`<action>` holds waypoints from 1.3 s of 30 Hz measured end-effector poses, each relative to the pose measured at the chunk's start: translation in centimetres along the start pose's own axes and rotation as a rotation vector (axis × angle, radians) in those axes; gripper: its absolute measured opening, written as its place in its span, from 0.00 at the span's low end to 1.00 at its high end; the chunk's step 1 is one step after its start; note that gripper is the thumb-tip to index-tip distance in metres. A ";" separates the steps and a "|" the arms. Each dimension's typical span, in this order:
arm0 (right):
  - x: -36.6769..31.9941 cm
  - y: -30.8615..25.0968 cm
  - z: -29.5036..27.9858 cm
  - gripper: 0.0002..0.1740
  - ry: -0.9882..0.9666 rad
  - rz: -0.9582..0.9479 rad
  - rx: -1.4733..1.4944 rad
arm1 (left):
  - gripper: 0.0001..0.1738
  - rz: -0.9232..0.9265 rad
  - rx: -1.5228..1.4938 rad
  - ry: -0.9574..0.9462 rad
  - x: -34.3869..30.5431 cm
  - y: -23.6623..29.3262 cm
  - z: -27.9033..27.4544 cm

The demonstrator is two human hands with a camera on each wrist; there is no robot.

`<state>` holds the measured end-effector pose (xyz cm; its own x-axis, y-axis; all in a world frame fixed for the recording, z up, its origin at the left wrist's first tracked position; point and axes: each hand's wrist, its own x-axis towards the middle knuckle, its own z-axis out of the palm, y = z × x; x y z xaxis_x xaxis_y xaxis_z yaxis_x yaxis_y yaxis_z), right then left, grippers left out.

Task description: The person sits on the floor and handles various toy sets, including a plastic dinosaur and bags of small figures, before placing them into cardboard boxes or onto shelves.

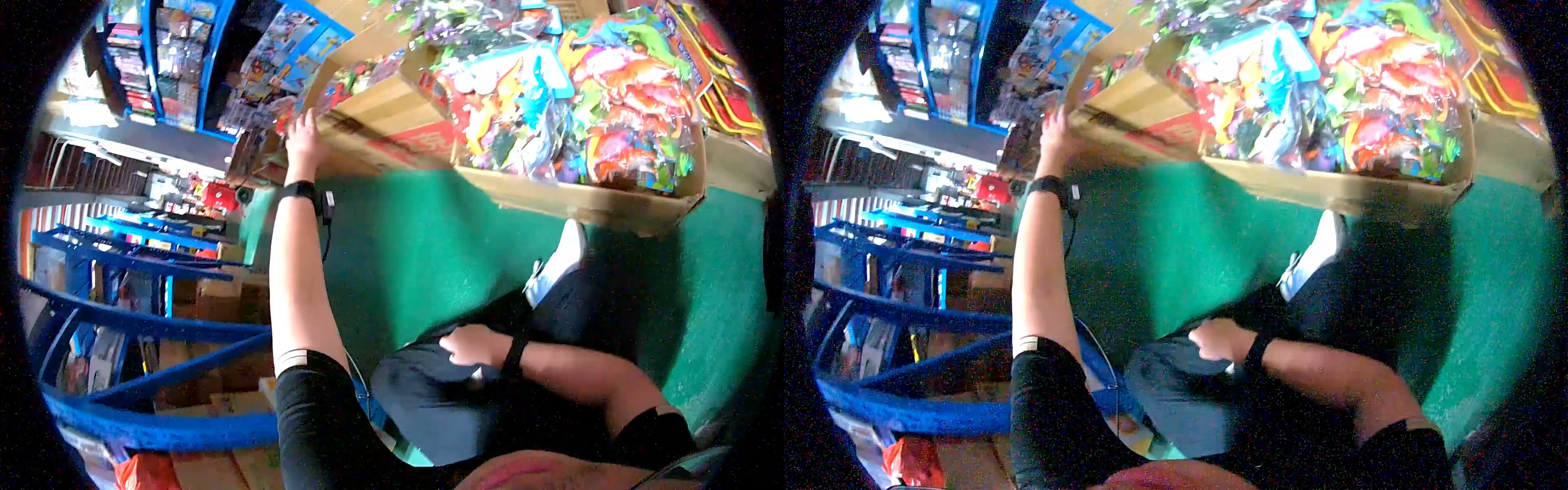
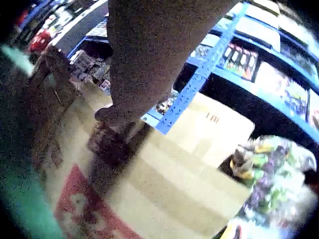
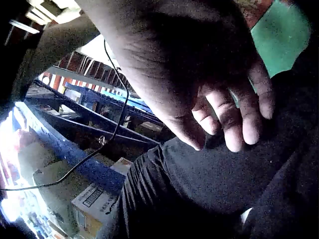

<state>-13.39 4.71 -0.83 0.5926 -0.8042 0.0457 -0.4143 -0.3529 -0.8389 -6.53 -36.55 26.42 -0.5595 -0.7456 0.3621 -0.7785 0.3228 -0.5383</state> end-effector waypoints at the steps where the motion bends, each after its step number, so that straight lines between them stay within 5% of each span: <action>1: 0.2 0.5 0.8 0.08 0.035 -0.014 0.010 | 0.40 0.050 -0.041 -0.045 1.9 0.1 1.1; 4: 0.5 0.5 1.4 0.08 0.064 0.016 0.011 | 0.27 0.063 -0.144 -0.228 5.9 3.5 0.7; 5: 0.8 0.5 0.9 0.08 0.063 0.020 0.018 | 0.23 0.121 -0.179 -0.073 5.6 3.9 1.6; 7: 0.7 -0.1 -0.1 0.08 -0.068 0.065 -0.003 | 0.25 0.102 -0.235 -0.052 5.0 4.1 2.4; 12: 1.1 0.7 0.2 0.10 -0.022 0.045 0.042 | 0.27 -0.005 -0.341 -0.113 3.5 3.3 3.2; 18: 1.2 0.8 -1.0 0.12 -0.094 0.049 0.039 | 0.25 -0.035 -0.341 -0.035 -3.4 3.8 1.6; 23: 1.7 0.4 -0.9 0.16 -0.104 0.017 -0.018 | 0.10 -0.053 -0.403 0.106 -10.8 4.7 0.3; 30: 2.3 0.6 -0.6 0.15 -0.163 0.078 -0.016 | 0.08 -0.026 -0.373 0.162 -11.8 4.7 1.0; 31: 2.7 1.0 -0.1 0.14 -0.159 0.075 -0.026 | 0.15 -0.046 -0.358 0.037 -11.5 4.5 0.8; 36: 2.5 -0.3 -1.3 0.15 -0.199 0.086 -0.015 | 0.09 -0.071 -0.325 0.181 -12.1 4.6 1.9; 39: 2.3 0.1 -1.3 0.17 -0.187 0.066 -0.035 | 0.15 -0.235 -0.329 0.307 -11.7 5.7 1.9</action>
<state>-12.96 2.18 -0.11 0.6803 -0.7242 -0.1130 -0.4784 -0.3219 -0.8170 -3.90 -27.08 17.64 -0.3781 -0.6299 0.6784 -0.9140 0.3707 -0.1652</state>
